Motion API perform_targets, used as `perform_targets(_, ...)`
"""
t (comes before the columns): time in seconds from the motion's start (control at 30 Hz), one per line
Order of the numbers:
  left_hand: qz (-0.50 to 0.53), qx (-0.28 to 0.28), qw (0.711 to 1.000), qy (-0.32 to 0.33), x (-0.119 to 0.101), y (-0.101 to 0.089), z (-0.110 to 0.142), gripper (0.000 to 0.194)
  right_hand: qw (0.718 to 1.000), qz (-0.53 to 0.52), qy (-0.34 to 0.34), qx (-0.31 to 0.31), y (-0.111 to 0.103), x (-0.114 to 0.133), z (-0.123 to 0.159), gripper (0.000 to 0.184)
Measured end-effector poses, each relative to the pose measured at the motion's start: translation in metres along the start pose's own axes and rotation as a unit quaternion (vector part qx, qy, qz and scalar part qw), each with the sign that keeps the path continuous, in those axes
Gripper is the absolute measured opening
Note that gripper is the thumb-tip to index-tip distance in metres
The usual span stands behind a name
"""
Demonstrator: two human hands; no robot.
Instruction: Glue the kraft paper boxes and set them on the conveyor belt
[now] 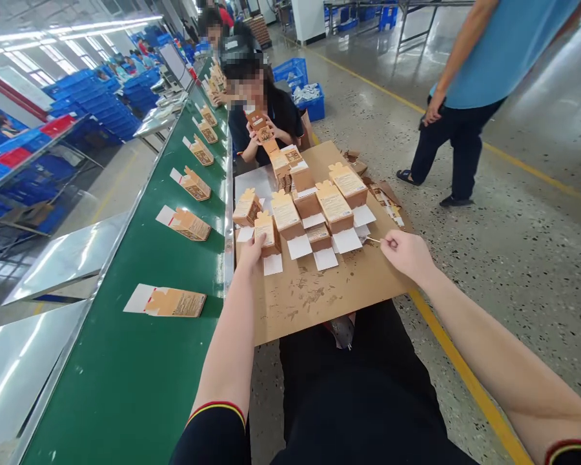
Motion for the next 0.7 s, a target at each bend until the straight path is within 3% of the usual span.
perform_targets(0.1,-0.011,0.031,0.998,-0.056,0.013,0.012,0.009,0.034,0.997,0.036,-0.010,0.064,0.021,0.010,-0.025,0.028)
perform_targets(0.27,0.104,0.022,0.990,-0.088,0.035,-0.020,0.060,0.050,0.987,0.067,-0.015,0.144,0.046,0.021,-0.044,0.030)
perform_targets(0.37,0.159,0.037,0.983,-0.089,0.043,-0.036,0.095,0.065,0.985,0.074,-0.010,0.155,0.047,0.023,-0.048,0.033)
perform_targets(0.43,0.159,0.055,0.982,-0.087,0.045,-0.040,0.118,0.073,0.988,0.066,-0.008,0.137,0.036,0.019,-0.047,0.033)
perform_targets(0.53,0.144,0.069,0.984,-0.075,0.044,-0.039,0.146,0.081,0.998,0.027,-0.007,0.064,0.008,0.009,-0.028,0.032)
perform_targets(0.6,0.132,0.060,0.988,-0.057,0.041,-0.037,0.157,0.086,1.000,-0.015,-0.006,-0.002,-0.008,0.007,-0.002,0.033)
perform_targets(0.7,0.113,0.049,0.992,-0.032,0.037,-0.029,0.164,0.089,0.995,-0.091,-0.030,-0.037,0.001,0.028,0.053,0.033)
Point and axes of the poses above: each hand's wrist, its own z-axis away from the middle knuckle, its own y-axis out of the palm, x = y × z, the point moved 9 cm from there along -z, towards the middle knuckle, and after that the axes turned 1 degree about z, right-handed, at the moved point
